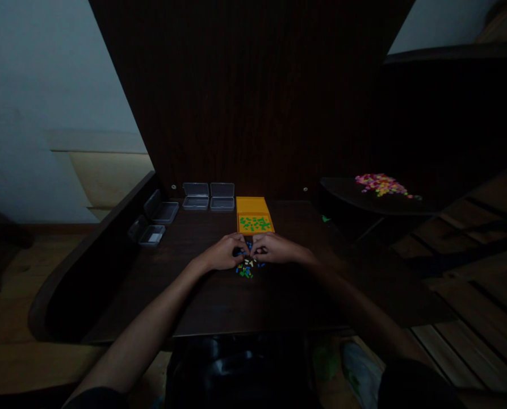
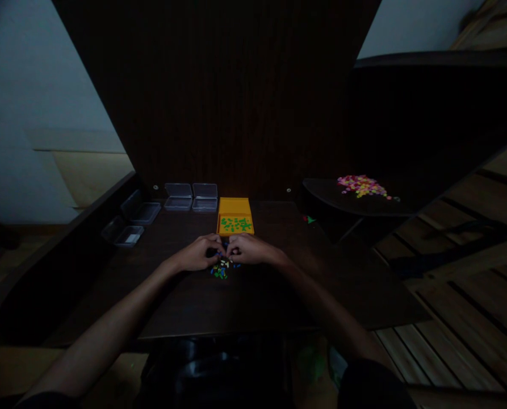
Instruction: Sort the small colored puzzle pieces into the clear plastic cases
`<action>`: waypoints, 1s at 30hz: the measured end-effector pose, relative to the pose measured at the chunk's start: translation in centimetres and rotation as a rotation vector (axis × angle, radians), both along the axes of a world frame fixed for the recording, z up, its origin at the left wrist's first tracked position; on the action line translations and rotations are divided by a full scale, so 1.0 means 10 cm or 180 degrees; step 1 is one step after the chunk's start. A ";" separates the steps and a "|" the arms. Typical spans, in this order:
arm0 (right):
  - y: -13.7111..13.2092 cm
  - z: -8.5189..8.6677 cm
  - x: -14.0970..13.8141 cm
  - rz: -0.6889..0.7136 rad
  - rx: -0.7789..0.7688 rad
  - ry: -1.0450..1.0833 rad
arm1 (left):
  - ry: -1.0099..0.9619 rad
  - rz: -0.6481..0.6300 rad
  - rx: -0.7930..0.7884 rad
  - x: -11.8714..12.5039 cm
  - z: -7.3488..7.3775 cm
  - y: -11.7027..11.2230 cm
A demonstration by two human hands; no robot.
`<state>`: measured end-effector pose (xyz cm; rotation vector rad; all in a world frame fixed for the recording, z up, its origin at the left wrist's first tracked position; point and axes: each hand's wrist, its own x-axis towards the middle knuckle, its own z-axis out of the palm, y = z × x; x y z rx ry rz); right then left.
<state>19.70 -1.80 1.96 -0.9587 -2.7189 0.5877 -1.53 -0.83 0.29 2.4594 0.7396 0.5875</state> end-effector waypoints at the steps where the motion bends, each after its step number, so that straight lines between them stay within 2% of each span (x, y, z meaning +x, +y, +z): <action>1: -0.02 -0.01 -0.01 -0.0033 0.0002 -0.0045 | -0.0053 0.0027 -0.0005 -0.03 0.03 0.01; 6: -0.05 0.00 -0.02 -0.0095 0.0051 -0.0127 | -0.0297 0.0232 -0.0055 -0.21 0.16 0.07; 10: -0.05 0.00 -0.01 -0.0134 0.0103 -0.0232 | -0.0089 -0.0070 -0.0315 -0.26 0.21 0.05; 14: -0.06 0.00 -0.02 -0.0139 0.0063 -0.0272 | 0.0287 -0.0642 -0.0525 -0.20 0.20 -0.03; 16: -0.06 0.01 -0.03 -0.0151 0.0048 -0.0293 | 0.0396 -0.0802 -0.0526 -0.16 0.19 -0.06; 30: -0.04 0.05 -0.11 -0.0276 0.0046 -0.0609 | 0.0567 -0.0930 -0.0450 -0.10 0.15 -0.11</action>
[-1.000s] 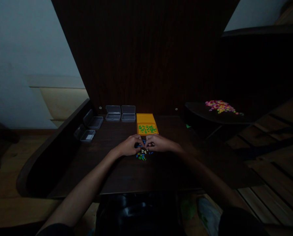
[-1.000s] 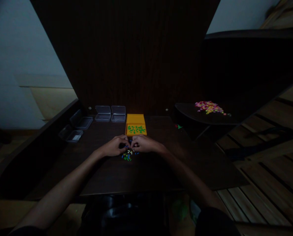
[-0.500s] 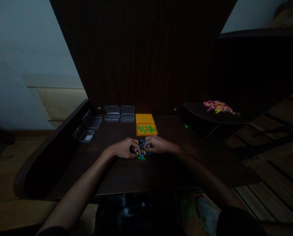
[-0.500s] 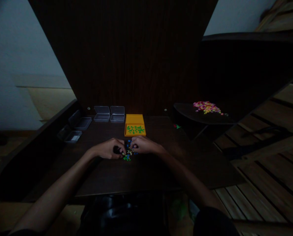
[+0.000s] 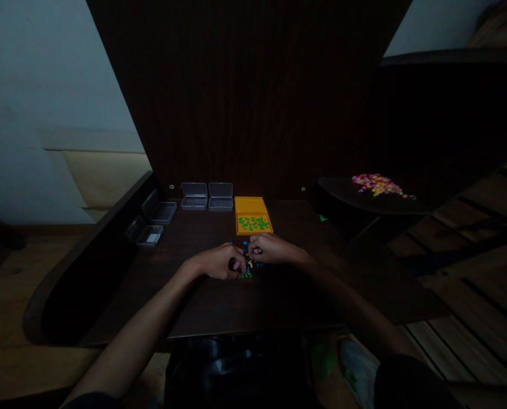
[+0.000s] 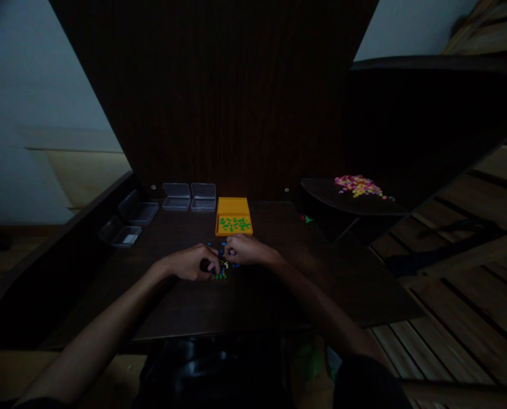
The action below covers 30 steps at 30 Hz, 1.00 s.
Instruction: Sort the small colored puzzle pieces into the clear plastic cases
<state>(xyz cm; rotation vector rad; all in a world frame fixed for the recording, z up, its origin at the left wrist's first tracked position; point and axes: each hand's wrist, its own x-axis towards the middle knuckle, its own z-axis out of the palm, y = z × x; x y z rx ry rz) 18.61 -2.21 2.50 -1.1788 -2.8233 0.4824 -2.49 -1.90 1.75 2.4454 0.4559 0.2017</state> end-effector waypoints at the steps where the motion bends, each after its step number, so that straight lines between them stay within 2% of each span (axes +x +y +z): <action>1: 0.00 0.01 -0.01 -0.0010 0.0012 -0.0035 | -0.0022 0.0011 0.0001 0.00 0.00 0.00; 11: -0.04 0.06 -0.11 -0.0219 0.0112 -0.0350 | -0.0180 -0.0119 0.0039 0.00 0.00 -0.01; 18: 0.04 0.06 -0.01 -0.0236 0.0129 0.0124 | -0.0191 -0.0168 0.0094 0.02 0.03 -0.04; 21: 0.21 0.07 0.16 -0.0468 0.0249 0.0451 | -0.0187 -0.0145 0.0190 0.03 0.06 -0.07; 23: 0.35 0.07 0.28 -0.0813 0.0482 0.0481 | -0.0193 -0.0159 0.0217 0.04 0.07 -0.09; 26: 0.54 0.06 0.40 -0.1318 0.0610 0.0271 | -0.0197 -0.0189 0.0245 0.05 0.08 -0.10; 30: 0.69 0.06 0.41 -0.1797 0.0593 -0.0164 | -0.0092 -0.0128 0.0275 0.04 0.05 -0.09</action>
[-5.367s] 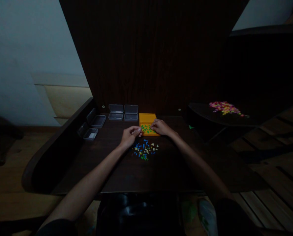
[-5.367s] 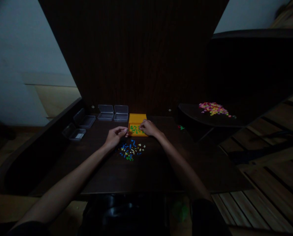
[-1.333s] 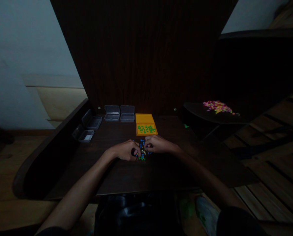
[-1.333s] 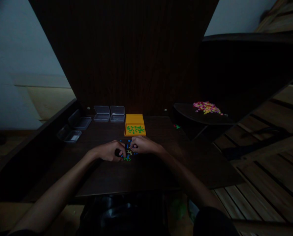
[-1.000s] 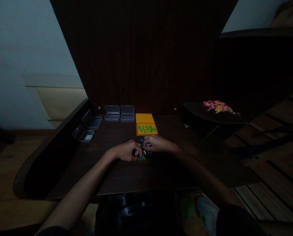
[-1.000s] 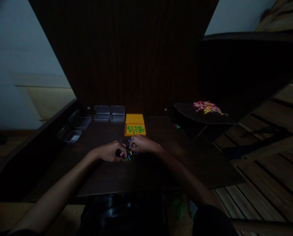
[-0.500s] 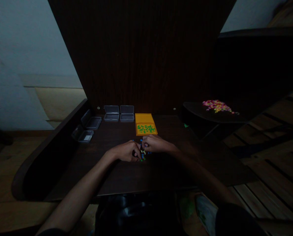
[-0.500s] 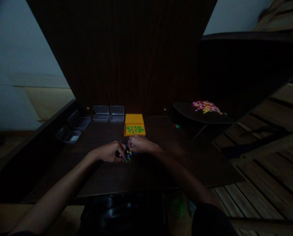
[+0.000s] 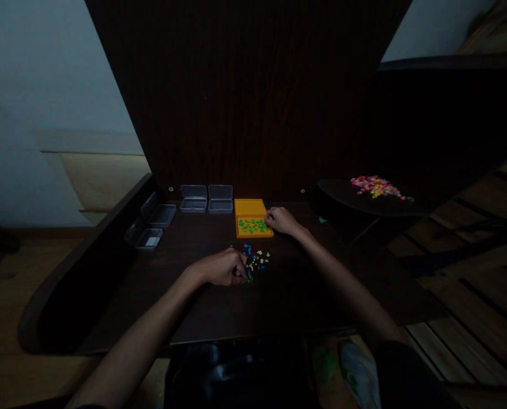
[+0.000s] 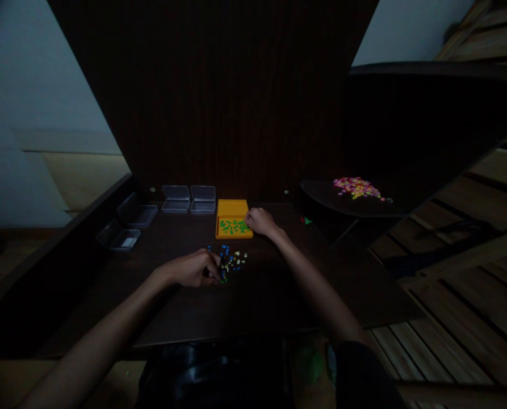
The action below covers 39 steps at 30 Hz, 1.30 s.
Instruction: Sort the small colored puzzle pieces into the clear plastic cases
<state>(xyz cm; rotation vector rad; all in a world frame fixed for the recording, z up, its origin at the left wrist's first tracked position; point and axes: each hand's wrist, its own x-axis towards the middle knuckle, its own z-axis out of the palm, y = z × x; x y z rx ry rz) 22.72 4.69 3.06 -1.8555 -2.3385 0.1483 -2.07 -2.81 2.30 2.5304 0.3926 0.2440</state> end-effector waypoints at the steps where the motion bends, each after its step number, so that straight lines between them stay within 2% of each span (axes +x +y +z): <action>1: 0.02 0.00 -0.01 -0.0089 -0.0034 -0.0082 | 0.0018 0.0025 -0.0012 0.00 0.00 0.00; 5: 0.08 -0.02 -0.05 -0.0257 -0.0089 -0.0261 | 0.0025 0.0059 -0.0056 -0.01 0.00 0.00; 14: 0.11 -0.03 0.01 -0.0219 -0.0177 -0.0225 | 0.0054 0.0030 -0.0031 -0.03 -0.02 0.01; 19: -0.03 -0.02 0.10 0.0174 -0.0008 0.0195 | 0.0003 0.0035 -0.0085 -0.03 0.00 0.01; 23: -0.18 -0.06 0.13 0.0413 -0.0028 0.0210 | -0.0037 -0.0022 -0.0082 -0.02 0.00 0.02; 27: -0.21 -0.07 0.11 0.0337 -0.0055 0.0021 | 0.0023 -0.0025 -0.0126 -0.02 0.01 0.01; 33: -0.13 -0.09 0.05 0.0295 -0.0152 -0.0196 | 0.0006 0.0115 -0.0097 -0.06 0.00 -0.04; 39: -0.10 -0.10 0.05 0.0211 -0.0167 -0.0342 | 0.0015 0.0229 0.0009 -0.15 -0.07 -0.08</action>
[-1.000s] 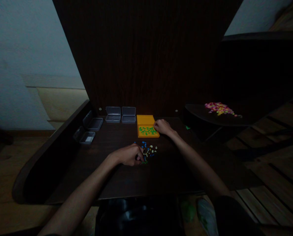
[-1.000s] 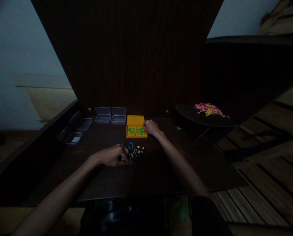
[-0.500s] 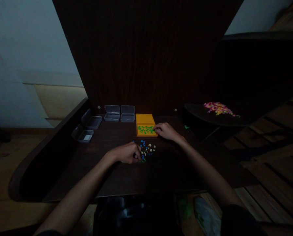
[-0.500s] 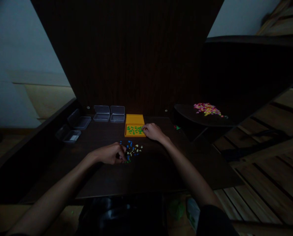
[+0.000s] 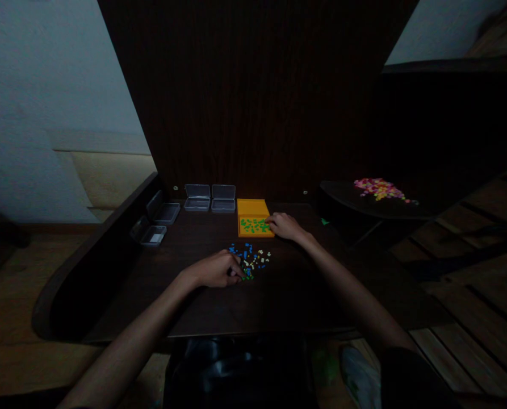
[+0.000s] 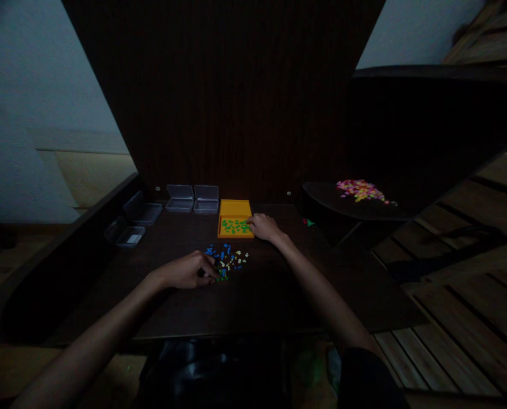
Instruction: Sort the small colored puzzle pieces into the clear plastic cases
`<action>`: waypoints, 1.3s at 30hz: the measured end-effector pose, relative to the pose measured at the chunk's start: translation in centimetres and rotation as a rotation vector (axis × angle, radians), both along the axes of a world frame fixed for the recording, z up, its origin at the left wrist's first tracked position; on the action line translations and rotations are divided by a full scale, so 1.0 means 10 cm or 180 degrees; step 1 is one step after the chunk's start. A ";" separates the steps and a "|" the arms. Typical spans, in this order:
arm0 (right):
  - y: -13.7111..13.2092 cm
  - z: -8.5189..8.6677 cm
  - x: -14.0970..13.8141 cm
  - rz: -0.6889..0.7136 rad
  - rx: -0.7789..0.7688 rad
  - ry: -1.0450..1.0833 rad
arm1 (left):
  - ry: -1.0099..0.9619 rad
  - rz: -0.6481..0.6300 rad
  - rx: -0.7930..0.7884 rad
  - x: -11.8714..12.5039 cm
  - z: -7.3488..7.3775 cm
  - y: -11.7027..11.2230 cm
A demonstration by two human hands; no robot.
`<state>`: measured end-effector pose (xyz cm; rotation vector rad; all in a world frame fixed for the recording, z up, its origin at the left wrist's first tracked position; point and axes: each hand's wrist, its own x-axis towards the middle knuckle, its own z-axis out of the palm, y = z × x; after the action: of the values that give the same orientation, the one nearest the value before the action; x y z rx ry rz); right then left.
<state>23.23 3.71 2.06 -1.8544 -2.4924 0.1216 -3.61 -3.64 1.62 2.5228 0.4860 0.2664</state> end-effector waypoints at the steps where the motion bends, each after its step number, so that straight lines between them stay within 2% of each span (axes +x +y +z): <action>1: 0.00 0.01 0.00 -0.0010 0.0006 -0.0006 | 0.0000 0.0028 0.0001 -0.02 -0.02 -0.01; 13: 0.01 0.05 -0.05 -0.0050 0.0001 -0.0113 | -0.0111 0.0308 -0.0121 -0.05 -0.10 -0.10; 27: -0.13 0.13 -0.16 0.0086 0.0031 -0.0583 | -0.0221 0.0260 -0.0043 -0.06 -0.10 -0.12; 39: -0.09 0.16 -0.10 0.0099 0.0069 -0.0682 | -0.0223 0.0266 -0.0016 -0.05 -0.10 -0.13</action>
<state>22.23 2.82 3.62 -1.9145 -2.6474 -0.1089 -4.13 -4.91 0.66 2.4822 0.5642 0.3834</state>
